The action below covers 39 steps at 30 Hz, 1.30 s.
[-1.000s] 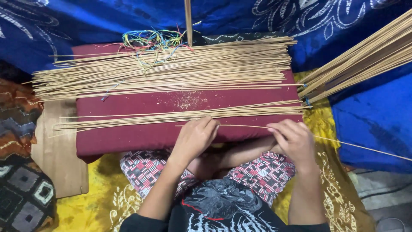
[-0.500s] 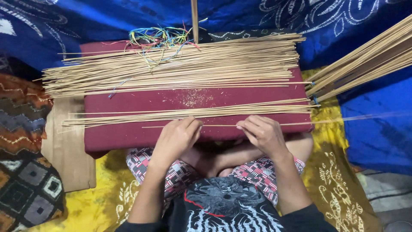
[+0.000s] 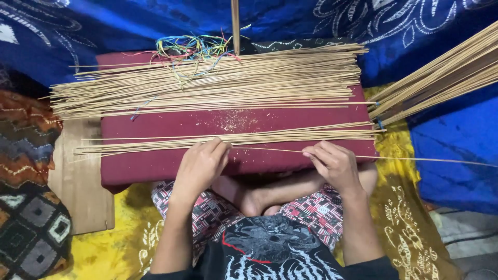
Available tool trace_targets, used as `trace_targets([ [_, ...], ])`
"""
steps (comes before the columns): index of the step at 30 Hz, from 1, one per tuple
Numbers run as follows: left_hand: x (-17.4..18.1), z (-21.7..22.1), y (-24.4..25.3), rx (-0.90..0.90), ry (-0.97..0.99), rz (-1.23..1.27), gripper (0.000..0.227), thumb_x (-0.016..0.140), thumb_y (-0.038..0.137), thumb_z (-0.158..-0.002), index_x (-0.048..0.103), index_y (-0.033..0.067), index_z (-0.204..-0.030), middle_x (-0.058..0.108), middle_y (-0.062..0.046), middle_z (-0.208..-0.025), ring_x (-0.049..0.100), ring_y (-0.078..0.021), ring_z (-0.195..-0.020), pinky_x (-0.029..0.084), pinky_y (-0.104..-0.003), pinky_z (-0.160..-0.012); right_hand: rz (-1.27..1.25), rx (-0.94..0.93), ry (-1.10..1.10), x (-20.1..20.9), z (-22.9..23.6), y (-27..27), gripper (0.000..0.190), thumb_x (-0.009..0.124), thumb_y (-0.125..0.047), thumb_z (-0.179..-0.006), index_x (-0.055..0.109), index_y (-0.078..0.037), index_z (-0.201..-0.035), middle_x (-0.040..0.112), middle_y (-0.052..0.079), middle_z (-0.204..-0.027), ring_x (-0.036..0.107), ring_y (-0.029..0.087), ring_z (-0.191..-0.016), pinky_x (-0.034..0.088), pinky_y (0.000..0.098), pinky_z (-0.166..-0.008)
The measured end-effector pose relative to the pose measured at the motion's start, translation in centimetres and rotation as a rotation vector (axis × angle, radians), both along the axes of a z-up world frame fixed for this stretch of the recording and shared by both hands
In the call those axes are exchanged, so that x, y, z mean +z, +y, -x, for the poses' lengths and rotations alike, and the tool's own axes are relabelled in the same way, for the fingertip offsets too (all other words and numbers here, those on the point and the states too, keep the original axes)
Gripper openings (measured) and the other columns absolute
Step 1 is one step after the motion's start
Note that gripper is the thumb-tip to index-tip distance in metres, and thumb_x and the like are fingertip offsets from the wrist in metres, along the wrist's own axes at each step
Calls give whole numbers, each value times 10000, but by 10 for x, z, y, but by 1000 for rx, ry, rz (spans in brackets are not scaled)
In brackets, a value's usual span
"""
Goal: Weaving thin bamboo sticks together to create a decorative or functional panel.
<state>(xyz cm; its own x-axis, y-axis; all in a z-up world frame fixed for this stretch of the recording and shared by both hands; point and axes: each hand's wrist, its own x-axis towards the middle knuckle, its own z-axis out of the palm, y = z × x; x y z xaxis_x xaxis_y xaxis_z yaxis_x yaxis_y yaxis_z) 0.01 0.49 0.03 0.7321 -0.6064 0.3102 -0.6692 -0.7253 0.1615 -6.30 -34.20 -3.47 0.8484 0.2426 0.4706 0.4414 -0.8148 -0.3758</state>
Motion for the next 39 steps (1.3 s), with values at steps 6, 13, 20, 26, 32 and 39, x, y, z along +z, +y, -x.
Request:
trace_targets([
  [6,-5,9,0,11,41,-16,153,610,222,-983,702,148,-1081,732,-73,-1004,728,-244,-974,529,-358,-773,2,23,-6,4,-3,16,65,719,-201,-982,765,-160,-960,679,4,-783,692,255,-679,567,360,-596],
  [13,-4,6,22,29,45,-17,149,600,214,-987,694,140,-1076,717,-69,-983,722,-253,-959,534,-355,-765,14,52,-3,12,-7,18,66,714,-195,-979,768,-160,-964,680,5,-785,691,257,-684,564,369,-590],
  [20,-9,7,10,-19,61,35,159,590,202,-1000,684,112,-1090,714,-103,-993,720,-279,-975,532,-375,-767,33,86,-28,15,-16,37,66,713,-199,-980,765,-166,-956,681,0,-794,692,246,-691,562,354,-595],
  [26,-2,-3,28,-9,58,-21,149,605,205,-977,680,115,-1068,730,-106,-1048,735,-282,-935,563,-366,-778,39,80,-18,1,-25,9,55,723,-183,-971,765,-162,-942,689,3,-806,687,255,-723,545,361,-624],
  [32,-1,0,34,49,132,4,160,573,255,-1005,681,140,-1031,729,-83,-1005,740,-273,-899,566,-369,-760,47,85,-49,12,-32,22,37,731,-189,-962,768,-192,-961,673,-10,-820,664,229,-755,528,347,-660],
  [39,3,-12,64,93,181,-40,179,523,249,-1034,666,156,-1089,711,-67,-978,728,-262,-952,558,-377,-824,-18,22,27,-11,-36,-19,49,723,-185,-971,771,-194,-968,690,-7,-853,673,240,-810,512,362,-728],
])
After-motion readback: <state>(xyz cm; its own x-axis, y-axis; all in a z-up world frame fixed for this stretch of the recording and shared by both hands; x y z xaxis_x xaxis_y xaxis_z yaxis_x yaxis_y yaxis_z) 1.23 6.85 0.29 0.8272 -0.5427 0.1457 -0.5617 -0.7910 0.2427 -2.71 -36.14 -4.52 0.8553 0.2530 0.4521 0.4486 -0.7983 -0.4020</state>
